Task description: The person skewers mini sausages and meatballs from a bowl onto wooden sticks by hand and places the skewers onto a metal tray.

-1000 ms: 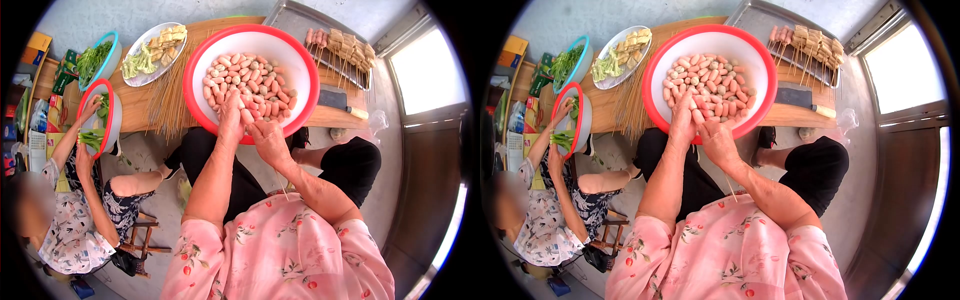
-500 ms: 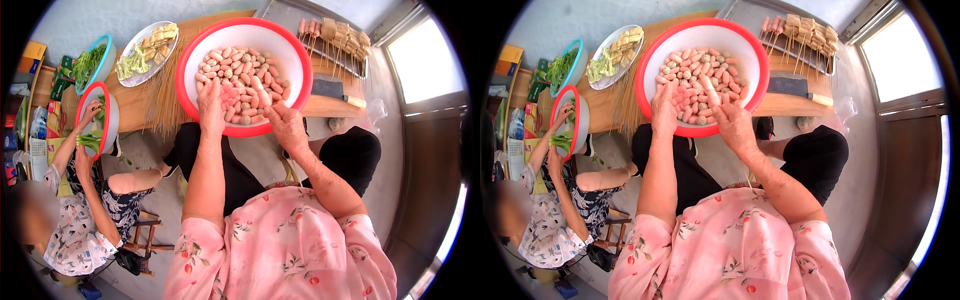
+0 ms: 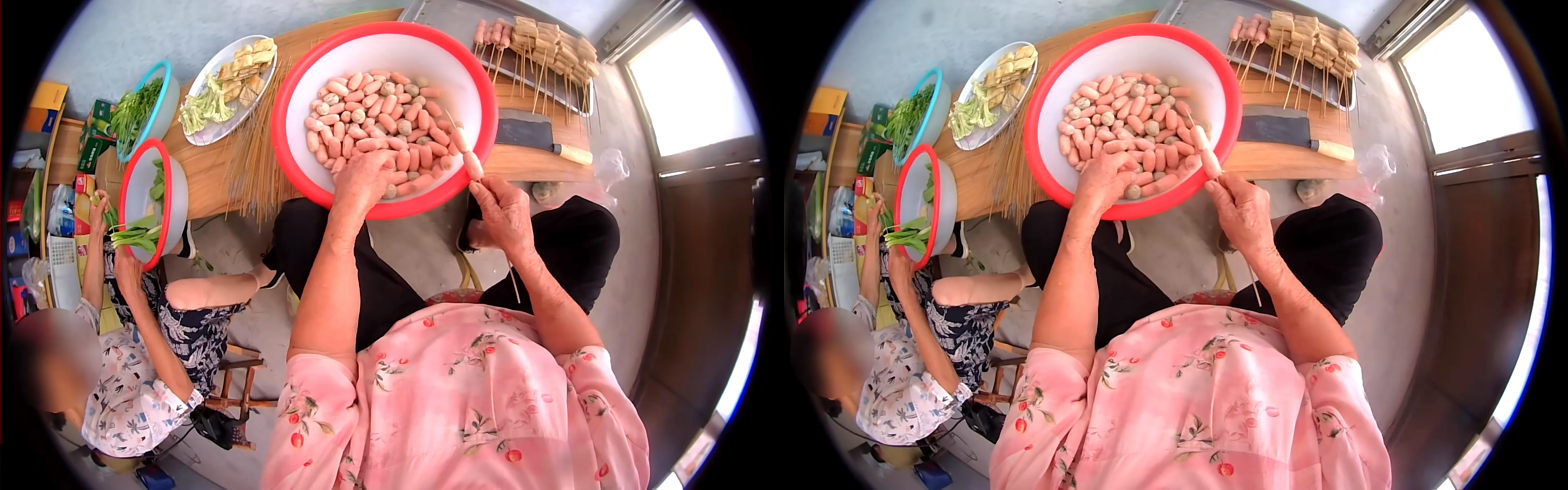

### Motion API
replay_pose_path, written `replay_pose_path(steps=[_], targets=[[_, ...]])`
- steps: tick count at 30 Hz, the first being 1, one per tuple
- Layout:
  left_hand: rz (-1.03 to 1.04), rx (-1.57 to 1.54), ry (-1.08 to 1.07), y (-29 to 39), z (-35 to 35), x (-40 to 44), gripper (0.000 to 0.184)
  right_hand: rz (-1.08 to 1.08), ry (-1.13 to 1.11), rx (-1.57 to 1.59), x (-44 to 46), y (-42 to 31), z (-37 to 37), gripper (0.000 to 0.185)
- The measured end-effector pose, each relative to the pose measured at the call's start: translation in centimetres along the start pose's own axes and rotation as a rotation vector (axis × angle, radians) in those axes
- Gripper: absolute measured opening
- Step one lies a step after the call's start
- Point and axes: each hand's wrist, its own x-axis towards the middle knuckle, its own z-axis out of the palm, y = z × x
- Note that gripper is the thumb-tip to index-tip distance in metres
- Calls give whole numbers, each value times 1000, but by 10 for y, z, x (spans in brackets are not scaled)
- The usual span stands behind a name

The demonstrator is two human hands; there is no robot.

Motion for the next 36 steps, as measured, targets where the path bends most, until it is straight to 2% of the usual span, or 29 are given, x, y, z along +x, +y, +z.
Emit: replay_pose_path(steps=[3,5,9,14,18,20,21,23,25,27,29,32,34,36], targets=[[8,72,5,6,4,3,20,-2,1,21,0,1,0,20],[23,47,-131,9,9,8,12,-18,-5,35,-1,5,-1,20],[89,79,-153,20,27,13,14,18,-29,42,0,6,-4,20],[133,330,-120,27,40,10,25,1,-66,-8,-1,8,-3,19],[167,192,-118,25,34,10,24,1,-74,27,-5,6,-2,20],[42,162,-190,32,26,9,24,4,-79,65,-7,6,-2,20],[43,161,-191,37,22,8,24,4,-78,63,-8,7,-2,20],[-375,-735,-118,45,14,9,29,-18,-75,31,-8,10,0,19],[-324,-825,-180,39,2,8,29,-9,-92,49,-10,10,0,19],[-298,-1038,-75,41,-3,2,26,-4,-111,71,-12,13,3,19],[-297,-1062,-53,42,-3,0,24,-36,-119,143,-15,18,9,19],[-341,-1136,-50,42,-6,-3,31,-65,-124,119,-19,2,5,18],[-289,-1221,-142,30,-1,1,29,-58,-131,123,-20,-5,4,18],[-265,-1295,-136,28,3,0,27,-80,-187,146,-21,-10,4,18]])
